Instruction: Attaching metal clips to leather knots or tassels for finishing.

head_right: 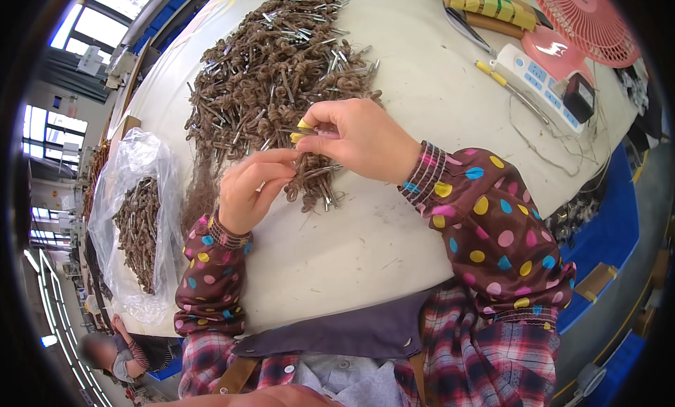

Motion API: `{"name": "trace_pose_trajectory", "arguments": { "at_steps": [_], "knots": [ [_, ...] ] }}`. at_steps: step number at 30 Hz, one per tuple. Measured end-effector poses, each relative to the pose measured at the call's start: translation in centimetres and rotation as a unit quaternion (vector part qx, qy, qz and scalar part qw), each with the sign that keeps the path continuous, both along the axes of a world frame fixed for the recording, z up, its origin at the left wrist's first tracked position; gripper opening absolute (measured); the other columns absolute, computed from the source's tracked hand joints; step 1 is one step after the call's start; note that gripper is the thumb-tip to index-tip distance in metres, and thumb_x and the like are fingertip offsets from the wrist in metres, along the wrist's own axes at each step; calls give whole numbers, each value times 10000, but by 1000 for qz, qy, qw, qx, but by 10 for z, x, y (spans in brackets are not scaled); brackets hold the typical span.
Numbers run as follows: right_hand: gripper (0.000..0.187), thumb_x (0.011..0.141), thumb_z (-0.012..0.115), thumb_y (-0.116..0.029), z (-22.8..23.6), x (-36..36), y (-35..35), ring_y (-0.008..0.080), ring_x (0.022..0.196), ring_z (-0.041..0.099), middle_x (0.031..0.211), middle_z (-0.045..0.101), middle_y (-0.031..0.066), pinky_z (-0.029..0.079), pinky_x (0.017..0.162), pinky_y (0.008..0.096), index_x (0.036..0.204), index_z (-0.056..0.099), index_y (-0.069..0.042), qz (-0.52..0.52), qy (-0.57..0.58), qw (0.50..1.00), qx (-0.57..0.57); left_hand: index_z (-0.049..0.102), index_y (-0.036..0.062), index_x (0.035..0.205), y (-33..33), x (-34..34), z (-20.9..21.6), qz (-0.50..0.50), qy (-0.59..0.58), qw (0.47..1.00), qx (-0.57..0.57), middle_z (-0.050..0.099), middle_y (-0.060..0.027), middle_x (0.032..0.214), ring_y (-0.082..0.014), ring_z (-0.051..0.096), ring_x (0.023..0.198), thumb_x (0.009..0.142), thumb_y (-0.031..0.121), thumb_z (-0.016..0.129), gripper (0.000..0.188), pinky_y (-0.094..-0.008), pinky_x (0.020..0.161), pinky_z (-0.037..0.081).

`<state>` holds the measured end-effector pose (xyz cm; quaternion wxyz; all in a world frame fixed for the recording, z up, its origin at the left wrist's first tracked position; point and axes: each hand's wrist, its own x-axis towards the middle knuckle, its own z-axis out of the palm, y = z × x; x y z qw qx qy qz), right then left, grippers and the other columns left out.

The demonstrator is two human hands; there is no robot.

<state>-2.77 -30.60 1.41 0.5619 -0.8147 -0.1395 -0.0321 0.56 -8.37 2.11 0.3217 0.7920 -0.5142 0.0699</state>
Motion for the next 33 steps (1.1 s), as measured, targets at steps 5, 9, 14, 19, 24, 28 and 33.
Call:
{"name": "trace_pose_trajectory", "arguments": {
  "at_steps": [5, 9, 14, 19, 24, 28, 33],
  "knots": [
    [223, 849, 683, -108, -10, 0, 10, 9, 588, 401, 751, 553, -42, 354, 528, 186, 1028, 588, -13, 38, -19, 995, 86, 507, 22, 968, -3, -9, -23, -45, 334, 936, -106, 654, -138, 1078, -161, 661, 892, 949, 45, 510, 31, -279, 748, 528],
    [334, 854, 684, -146, -6, -4, 14, 11, 587, 431, 853, 598, -1, 402, 556, 181, 1126, 536, -21, 20, -94, 994, 59, 483, 8, 983, -10, -14, -26, -109, 491, 831, -238, 633, -134, 1031, -136, 625, 862, 978, 64, 464, 59, -261, 769, 500],
    [370, 847, 687, -299, 12, -20, 12, 204, 646, 601, 768, 590, 59, 475, 586, 298, 1086, 536, -61, -111, -113, 985, 61, 516, 10, 987, -1, -8, -31, 35, 287, 942, -167, 613, -86, 903, -138, 582, 763, 957, 46, 499, 50, -261, 701, 480],
    [328, 868, 626, -395, 3, -25, 4, 240, 621, 587, 717, 572, 64, 447, 544, 338, 823, 574, -75, -54, -106, 989, -82, 560, 5, 943, -4, -8, -19, 74, 82, 989, -100, 597, -124, 838, -254, 585, 712, 873, -23, 577, 77, -308, 643, 476],
    [289, 851, 664, -297, 6, -24, 9, 244, 582, 518, 687, 543, 61, 410, 530, 318, 737, 553, -56, -47, -135, 976, -167, 569, 6, 928, -6, -6, -17, 59, 39, 993, -93, 605, -126, 839, -281, 596, 724, 843, -39, 595, 100, -328, 634, 484],
    [285, 842, 665, -315, 2, -22, 10, 239, 595, 545, 695, 554, 45, 412, 523, 329, 749, 555, -68, -41, -147, 970, -189, 572, 6, 925, -4, -5, -19, 53, 27, 996, -68, 608, -124, 833, -285, 603, 734, 824, -41, 612, 118, -336, 635, 488],
    [264, 830, 669, -314, 3, -23, 10, 232, 609, 565, 703, 554, 37, 422, 522, 331, 759, 557, -86, -41, -175, 958, -226, 568, 7, 911, -4, -3, -20, 34, 14, 997, -62, 606, -119, 825, -286, 602, 734, 802, -37, 633, 135, -339, 636, 489]
  ]
}}
